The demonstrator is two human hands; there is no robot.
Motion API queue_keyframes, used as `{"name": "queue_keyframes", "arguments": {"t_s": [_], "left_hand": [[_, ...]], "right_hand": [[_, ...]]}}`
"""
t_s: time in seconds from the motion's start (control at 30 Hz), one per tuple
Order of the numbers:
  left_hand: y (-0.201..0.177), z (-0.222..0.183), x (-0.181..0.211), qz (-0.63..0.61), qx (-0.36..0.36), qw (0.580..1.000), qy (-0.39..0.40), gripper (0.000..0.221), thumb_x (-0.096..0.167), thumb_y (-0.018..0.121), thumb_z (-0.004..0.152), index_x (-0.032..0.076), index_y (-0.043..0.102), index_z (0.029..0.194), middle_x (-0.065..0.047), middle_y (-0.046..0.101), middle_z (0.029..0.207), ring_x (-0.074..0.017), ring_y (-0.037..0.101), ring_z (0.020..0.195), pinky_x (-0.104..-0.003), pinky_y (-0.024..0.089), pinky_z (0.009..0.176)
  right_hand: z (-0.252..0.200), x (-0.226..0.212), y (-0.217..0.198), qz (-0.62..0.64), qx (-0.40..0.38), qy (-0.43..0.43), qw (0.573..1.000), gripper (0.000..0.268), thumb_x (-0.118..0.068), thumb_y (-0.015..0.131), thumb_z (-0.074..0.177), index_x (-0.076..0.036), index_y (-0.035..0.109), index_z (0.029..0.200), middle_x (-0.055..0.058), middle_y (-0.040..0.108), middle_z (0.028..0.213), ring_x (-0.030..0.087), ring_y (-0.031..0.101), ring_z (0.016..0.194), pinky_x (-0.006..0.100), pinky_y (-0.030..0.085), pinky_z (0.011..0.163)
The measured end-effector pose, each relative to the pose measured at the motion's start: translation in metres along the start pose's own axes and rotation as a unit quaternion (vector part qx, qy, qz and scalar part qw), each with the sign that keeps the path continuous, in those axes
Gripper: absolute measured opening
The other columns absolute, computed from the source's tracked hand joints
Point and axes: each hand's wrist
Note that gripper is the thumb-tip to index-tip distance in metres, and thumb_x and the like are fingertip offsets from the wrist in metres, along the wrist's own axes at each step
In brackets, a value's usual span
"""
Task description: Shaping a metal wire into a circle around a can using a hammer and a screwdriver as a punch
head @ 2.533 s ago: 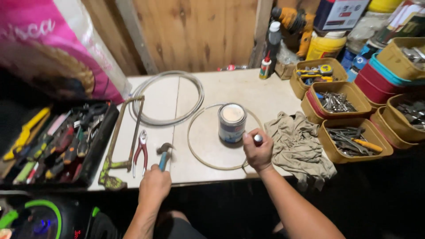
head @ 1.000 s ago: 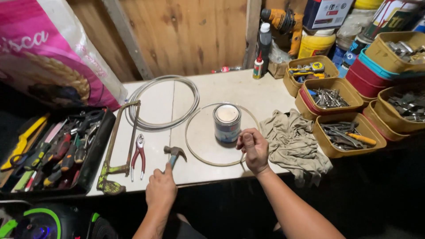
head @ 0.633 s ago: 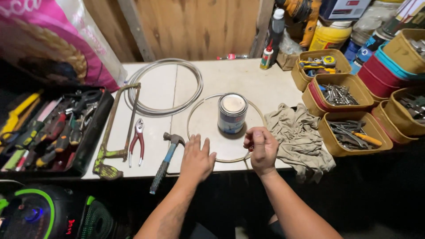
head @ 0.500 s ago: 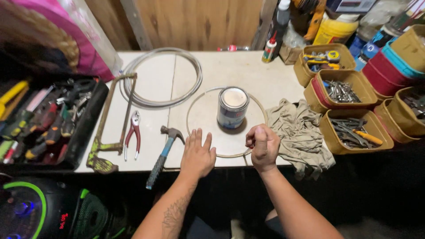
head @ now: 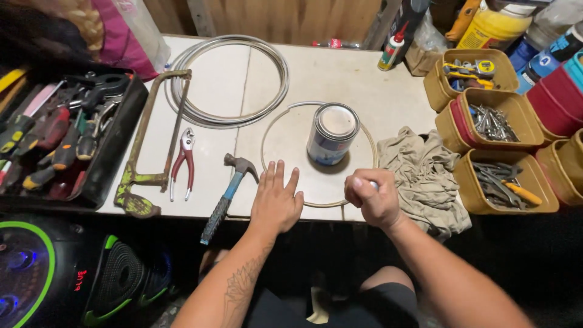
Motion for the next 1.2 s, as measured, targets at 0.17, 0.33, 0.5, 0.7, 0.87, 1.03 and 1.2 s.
{"name": "queue_keyframes", "arguments": {"t_s": [0.17, 0.33, 0.5, 0.7, 0.87, 1.03, 1.2], "left_hand": [[0.000, -0.002, 0.000, 0.006, 0.004, 1.000, 0.002, 0.069, 0.049, 0.029, 0.098, 0.017, 0.037, 0.158, -0.023, 0.024, 0.167, -0.0410, 0.013, 0.157, -0.053, 0.013, 0.126], [0.002, 0.001, 0.000, 0.005, 0.019, 1.000, 0.008, 0.069, 0.050, 0.031, 0.098, 0.016, 0.038, 0.158, -0.024, 0.026, 0.165, -0.0426, 0.014, 0.156, -0.053, 0.014, 0.126], [0.009, 0.003, -0.004, 0.015, 0.031, 0.999, 0.009, 0.069, 0.052, 0.031, 0.098, 0.016, 0.039, 0.157, -0.024, 0.028, 0.165, -0.0426, 0.017, 0.156, -0.053, 0.016, 0.125], [0.005, -0.001, 0.000, 0.012, 0.020, 1.000, 0.005, 0.069, 0.052, 0.030, 0.099, 0.017, 0.039, 0.158, -0.024, 0.027, 0.165, -0.0428, 0.016, 0.156, -0.053, 0.015, 0.125], [0.004, 0.000, 0.000, 0.011, 0.013, 1.000, -0.001, 0.069, 0.053, 0.029, 0.099, 0.017, 0.038, 0.158, -0.023, 0.026, 0.166, -0.0422, 0.015, 0.156, -0.053, 0.014, 0.126], [0.005, 0.001, 0.000, 0.019, 0.015, 1.000, 0.002, 0.069, 0.053, 0.030, 0.099, 0.017, 0.038, 0.158, -0.023, 0.026, 0.165, -0.0424, 0.016, 0.156, -0.053, 0.015, 0.126], [0.003, 0.001, 0.000, 0.015, 0.006, 1.000, -0.002, 0.070, 0.053, 0.028, 0.099, 0.017, 0.037, 0.158, -0.023, 0.025, 0.166, -0.0423, 0.015, 0.156, -0.053, 0.014, 0.126]], "right_hand": [[0.004, 0.009, -0.004, 0.019, -0.036, 0.026, 0.999, 0.046, -0.023, 0.059, 0.095, -0.009, 0.057, 0.052, 0.002, 0.045, 0.039, 0.013, 0.042, 0.038, 0.024, 0.038, 0.042], [-0.001, 0.008, -0.012, -0.003, 0.094, -0.003, 0.996, 0.048, -0.022, 0.055, 0.095, -0.007, 0.056, 0.050, 0.007, 0.042, 0.037, 0.016, 0.041, 0.034, 0.029, 0.037, 0.036], [-0.007, -0.001, -0.023, 0.131, 0.243, -0.033, 0.961, 0.041, -0.024, 0.042, 0.104, -0.009, 0.047, 0.066, 0.007, 0.034, 0.043, 0.020, 0.043, 0.037, 0.030, 0.043, 0.040], [-0.016, 0.013, -0.027, 0.154, 0.292, -0.015, 0.944, 0.040, -0.027, 0.044, 0.102, -0.008, 0.046, 0.068, 0.009, 0.032, 0.042, 0.022, 0.042, 0.035, 0.033, 0.044, 0.037], [-0.018, 0.021, -0.028, 0.150, 0.295, -0.007, 0.944, 0.041, -0.028, 0.045, 0.102, -0.008, 0.047, 0.067, 0.009, 0.032, 0.042, 0.022, 0.041, 0.035, 0.034, 0.043, 0.036], [-0.019, 0.025, -0.029, 0.154, 0.300, -0.002, 0.941, 0.041, -0.029, 0.046, 0.102, -0.008, 0.046, 0.067, 0.009, 0.031, 0.042, 0.022, 0.041, 0.036, 0.033, 0.043, 0.036], [-0.020, 0.024, -0.026, 0.155, 0.299, -0.002, 0.942, 0.039, -0.027, 0.045, 0.102, -0.008, 0.047, 0.067, 0.009, 0.033, 0.042, 0.022, 0.041, 0.035, 0.034, 0.044, 0.037]]}}
Point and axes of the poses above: each hand's wrist, its own z-axis towards the middle knuckle, its own y-axis out of the palm, x = y × z
